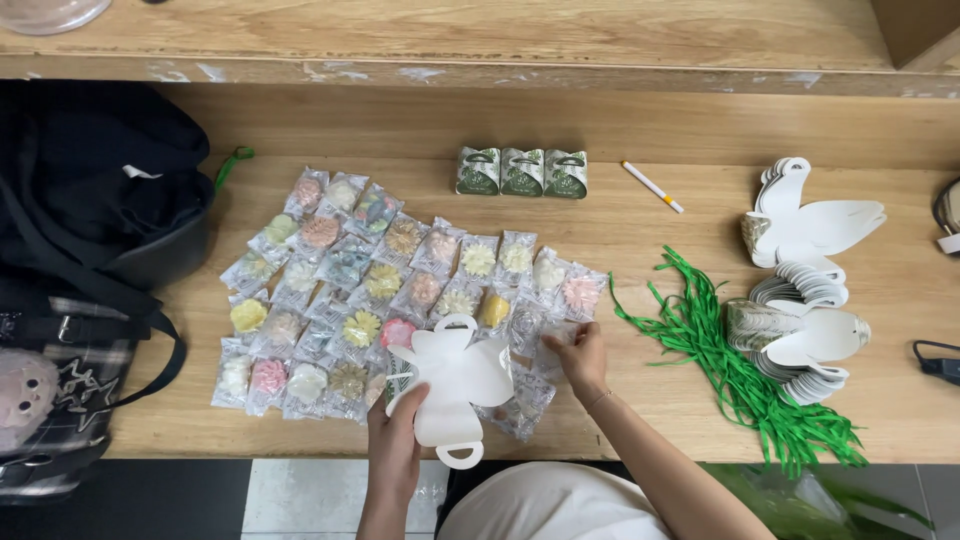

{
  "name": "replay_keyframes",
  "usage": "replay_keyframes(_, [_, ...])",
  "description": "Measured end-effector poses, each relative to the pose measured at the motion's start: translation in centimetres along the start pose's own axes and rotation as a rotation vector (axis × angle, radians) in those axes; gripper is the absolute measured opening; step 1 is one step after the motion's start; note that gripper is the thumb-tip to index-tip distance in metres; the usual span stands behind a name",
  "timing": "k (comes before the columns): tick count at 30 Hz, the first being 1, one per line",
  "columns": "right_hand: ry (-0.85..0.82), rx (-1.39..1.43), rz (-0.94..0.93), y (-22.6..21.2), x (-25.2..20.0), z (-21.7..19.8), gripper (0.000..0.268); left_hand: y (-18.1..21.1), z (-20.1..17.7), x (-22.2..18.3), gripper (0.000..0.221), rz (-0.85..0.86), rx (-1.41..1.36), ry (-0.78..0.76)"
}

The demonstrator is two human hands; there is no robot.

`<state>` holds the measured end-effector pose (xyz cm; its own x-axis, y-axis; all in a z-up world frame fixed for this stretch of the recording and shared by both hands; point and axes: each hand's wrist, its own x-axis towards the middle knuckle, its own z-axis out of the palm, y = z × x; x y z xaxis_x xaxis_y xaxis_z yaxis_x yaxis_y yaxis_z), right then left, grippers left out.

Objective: The person places individually wrapped flower-shaped items into decorative paper boxes and folds the boxes closed on a wooden surface.

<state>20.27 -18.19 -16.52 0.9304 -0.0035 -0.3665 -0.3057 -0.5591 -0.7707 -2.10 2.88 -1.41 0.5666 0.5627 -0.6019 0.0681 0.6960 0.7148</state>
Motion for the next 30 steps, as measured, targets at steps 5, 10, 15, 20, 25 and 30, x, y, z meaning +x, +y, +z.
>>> replay_keyframes(5, [-0.036, 0.188, 0.109, -0.4, 0.7, 1.4, 0.056, 0.5, 0.8, 0.2, 0.044, -0.023, -0.009, -0.007])
replay_keyframes(10, [-0.082, 0.464, 0.179, -1.2, 0.0, 0.4, 0.051, 0.0, 1.4, 0.1, 0.046, -0.114, 0.049, 0.035])
replay_keyframes(15, [-0.052, 0.533, -0.087, -8.2, -5.8, -6.8, 0.04, -0.3, 3.1, 0.7, 0.049, 0.021, -0.097, -0.172])
replay_keyframes(20, [-0.086, 0.523, -0.283, -19.1, -14.4, -14.4, 0.039, 0.2, 6.5, 0.6, 0.051, -0.005, 0.061, -0.187])
replay_keyframes(25, [-0.199, 0.412, -0.582, -20.8, -16.3, -12.4, 0.045, -2.6, 8.7, 1.5, 0.052, 0.178, 0.373, -0.206])
replay_keyframes(30, [-0.122, 0.178, -0.407, -20.8, -15.3, -10.5, 0.048, -1.5, 10.7, -2.0, 0.049, 0.175, 0.147, -0.436])
